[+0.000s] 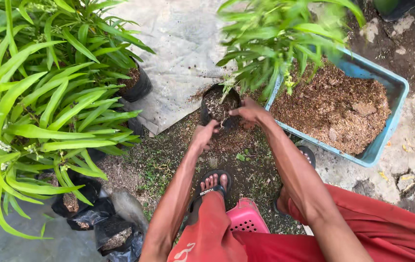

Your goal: The person repeatedly scoops soil from a blue tray and adds it to the top of potted plants. They handle multiple plants one at a time, adjusting the soil around the base of each plant.

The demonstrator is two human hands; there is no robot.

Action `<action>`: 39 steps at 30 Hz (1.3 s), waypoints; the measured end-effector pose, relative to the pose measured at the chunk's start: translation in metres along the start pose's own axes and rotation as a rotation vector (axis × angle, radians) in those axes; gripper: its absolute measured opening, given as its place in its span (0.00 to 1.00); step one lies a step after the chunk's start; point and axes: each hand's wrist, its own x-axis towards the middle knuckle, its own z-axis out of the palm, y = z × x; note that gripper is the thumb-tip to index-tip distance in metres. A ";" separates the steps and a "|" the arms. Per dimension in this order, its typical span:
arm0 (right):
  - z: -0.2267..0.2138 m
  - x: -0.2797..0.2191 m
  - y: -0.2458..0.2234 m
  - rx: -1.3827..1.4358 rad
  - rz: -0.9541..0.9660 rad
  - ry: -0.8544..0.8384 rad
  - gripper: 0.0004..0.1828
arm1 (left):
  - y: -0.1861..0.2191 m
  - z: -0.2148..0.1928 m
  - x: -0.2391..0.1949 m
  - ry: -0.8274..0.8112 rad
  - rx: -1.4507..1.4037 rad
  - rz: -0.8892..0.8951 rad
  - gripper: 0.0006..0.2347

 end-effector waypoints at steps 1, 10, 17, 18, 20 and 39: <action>0.003 -0.003 -0.002 0.004 0.053 0.005 0.30 | -0.003 0.005 -0.004 -0.093 0.000 -0.023 0.17; 0.070 0.116 0.082 -0.737 -0.119 0.315 0.07 | -0.009 0.034 -0.011 -0.023 -0.035 0.152 0.15; 0.017 0.121 0.086 -0.633 -0.153 0.073 0.13 | 0.037 -0.012 -0.020 0.185 0.512 0.188 0.23; 0.014 0.108 0.082 -0.528 -0.101 0.076 0.15 | 0.035 -0.020 -0.019 0.256 0.526 0.262 0.22; 0.007 0.087 0.066 -0.376 -0.033 0.091 0.21 | 0.027 -0.025 -0.015 0.263 0.438 0.304 0.18; 0.059 -0.005 0.045 -0.509 -0.675 0.634 0.32 | 0.059 -0.011 -0.062 0.437 0.163 0.744 0.09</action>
